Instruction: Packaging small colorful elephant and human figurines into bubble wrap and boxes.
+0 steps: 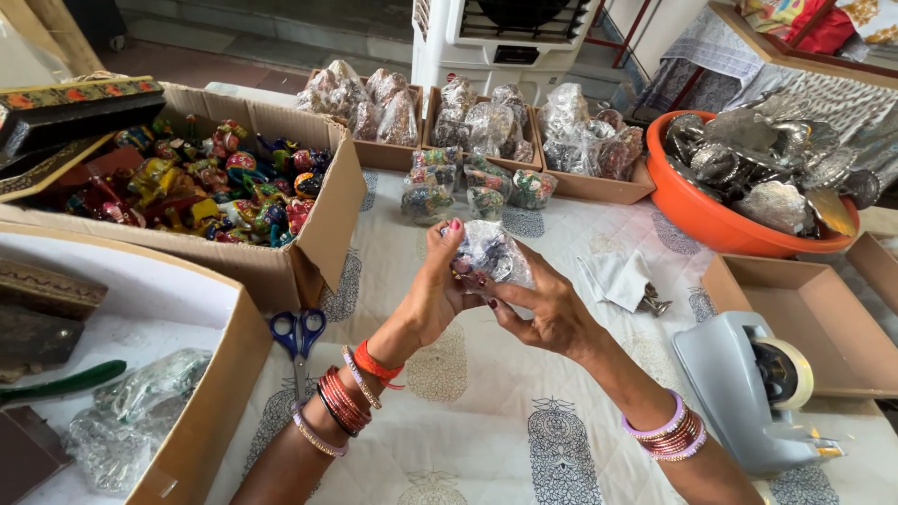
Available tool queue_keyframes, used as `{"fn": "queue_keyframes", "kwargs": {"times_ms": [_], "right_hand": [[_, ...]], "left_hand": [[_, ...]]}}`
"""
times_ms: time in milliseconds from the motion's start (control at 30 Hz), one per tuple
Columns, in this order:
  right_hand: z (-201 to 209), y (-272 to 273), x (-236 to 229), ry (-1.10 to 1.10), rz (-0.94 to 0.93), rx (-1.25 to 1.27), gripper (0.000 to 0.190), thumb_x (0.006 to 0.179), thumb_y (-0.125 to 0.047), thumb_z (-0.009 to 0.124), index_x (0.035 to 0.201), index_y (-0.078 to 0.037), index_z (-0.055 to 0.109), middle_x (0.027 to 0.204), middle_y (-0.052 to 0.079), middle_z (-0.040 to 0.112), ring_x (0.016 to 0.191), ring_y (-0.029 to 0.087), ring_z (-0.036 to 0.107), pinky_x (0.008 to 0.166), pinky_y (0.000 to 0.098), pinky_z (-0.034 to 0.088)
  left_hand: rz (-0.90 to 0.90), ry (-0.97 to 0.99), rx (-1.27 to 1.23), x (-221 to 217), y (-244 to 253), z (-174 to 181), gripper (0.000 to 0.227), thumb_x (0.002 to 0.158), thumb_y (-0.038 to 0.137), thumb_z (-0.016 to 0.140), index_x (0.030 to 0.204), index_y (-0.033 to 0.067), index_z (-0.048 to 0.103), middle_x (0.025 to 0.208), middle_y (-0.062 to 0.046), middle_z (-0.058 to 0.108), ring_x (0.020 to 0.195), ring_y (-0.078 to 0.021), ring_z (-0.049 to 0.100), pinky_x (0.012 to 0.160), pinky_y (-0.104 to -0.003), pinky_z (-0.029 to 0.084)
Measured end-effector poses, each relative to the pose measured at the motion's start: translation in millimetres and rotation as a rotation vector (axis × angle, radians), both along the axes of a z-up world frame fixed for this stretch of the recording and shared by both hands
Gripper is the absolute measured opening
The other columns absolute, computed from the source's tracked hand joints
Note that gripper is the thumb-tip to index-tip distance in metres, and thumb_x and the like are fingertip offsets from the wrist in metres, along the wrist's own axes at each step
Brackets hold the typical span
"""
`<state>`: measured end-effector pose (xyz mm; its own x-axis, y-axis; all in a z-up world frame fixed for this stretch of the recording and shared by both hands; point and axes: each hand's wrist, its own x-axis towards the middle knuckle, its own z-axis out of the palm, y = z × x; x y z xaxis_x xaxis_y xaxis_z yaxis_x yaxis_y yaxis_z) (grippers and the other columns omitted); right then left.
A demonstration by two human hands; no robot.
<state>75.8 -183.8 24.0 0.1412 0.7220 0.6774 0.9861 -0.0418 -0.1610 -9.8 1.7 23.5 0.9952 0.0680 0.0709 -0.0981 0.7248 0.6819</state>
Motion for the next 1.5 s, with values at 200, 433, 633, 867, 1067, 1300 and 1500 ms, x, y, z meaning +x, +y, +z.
{"fn": "queue_keyframes", "kwargs": {"times_ms": [200, 433, 633, 867, 1067, 1300, 1500], "right_hand": [[5, -4, 2, 0.153, 0.048, -0.023, 0.028, 0.086, -0.017, 0.072, 0.113, -0.014, 0.076, 0.151, 0.032, 0.048, 0.135, 0.042, 0.058, 0.109, 0.0431, 0.053], [9, -21, 13, 0.515, 0.200, -0.031, 0.044, 0.093, -0.032, 0.061, 0.133, -0.018, 0.073, 0.163, 0.023, 0.050, 0.159, 0.041, 0.038, 0.129, 0.0490, 0.032], [32, -27, 9, 0.887, 0.385, 0.109, 0.077, 0.102, -0.054, 0.053, 0.162, -0.011, 0.028, 0.166, 0.020, 0.038, 0.154, 0.033, 0.040, 0.126, 0.0476, 0.033], [13, -28, 6, 0.747, 0.165, 0.044, 0.069, 0.100, -0.019, 0.065, 0.159, -0.010, 0.030, 0.153, 0.017, 0.052, 0.137, 0.026, 0.053, 0.117, 0.0412, 0.045], [31, -17, -10, 0.523, 0.180, 0.053, 0.082, 0.088, -0.008, 0.077, 0.155, -0.010, 0.030, 0.157, 0.013, 0.043, 0.132, 0.023, 0.055, 0.108, 0.0378, 0.051], [29, -21, -3, 0.675, 0.212, 0.088, 0.067, 0.092, 0.003, 0.067, 0.153, -0.006, 0.040, 0.147, 0.010, 0.054, 0.121, 0.018, 0.059, 0.113, 0.0349, 0.047], [31, -30, -10, 0.897, 0.170, 0.170, 0.051, 0.102, -0.017, 0.045, 0.151, -0.002, 0.048, 0.134, 0.011, 0.064, 0.119, 0.013, 0.060, 0.111, 0.0304, 0.046]], "left_hand": [[0.093, -0.022, 0.242, 3, -2, -12, 0.074, 0.093, 0.004, 0.061, 0.148, 0.0257, 0.018, 0.120, -0.016, 0.055, 0.092, -0.0205, 0.067, 0.074, -0.041, 0.065], [0.066, 0.001, 0.231, 2, -1, -2, 0.080, 0.094, 0.003, 0.058, 0.152, 0.0310, 0.010, 0.120, -0.015, 0.054, 0.093, -0.0177, 0.067, 0.078, -0.040, 0.066], [-0.073, -0.014, 0.144, 6, 10, -13, 0.080, 0.092, 0.008, 0.065, 0.153, 0.0252, 0.015, 0.130, -0.013, 0.055, 0.105, -0.0222, 0.068, 0.083, -0.041, 0.063], [-0.237, 0.000, -0.158, 12, 23, -32, 0.061, 0.095, 0.030, 0.064, 0.142, -0.0043, 0.047, 0.120, -0.023, 0.069, 0.098, -0.0338, 0.075, 0.076, -0.041, 0.067], [-0.316, -0.098, -0.089, 16, 23, -43, 0.062, 0.099, 0.037, 0.061, 0.147, 0.0011, 0.044, 0.120, -0.023, 0.068, 0.090, -0.0351, 0.074, 0.062, -0.036, 0.065], [-0.306, -0.151, 0.097, 21, 27, -56, 0.057, 0.095, 0.021, 0.071, 0.144, 0.0037, 0.046, 0.125, -0.009, 0.067, 0.112, -0.0203, 0.069, 0.093, -0.034, 0.063], [-0.230, -0.161, 0.179, 17, 23, -48, 0.050, 0.097, 0.017, 0.074, 0.141, 0.0049, 0.054, 0.117, -0.004, 0.067, 0.106, -0.0140, 0.064, 0.088, -0.031, 0.056]]}}
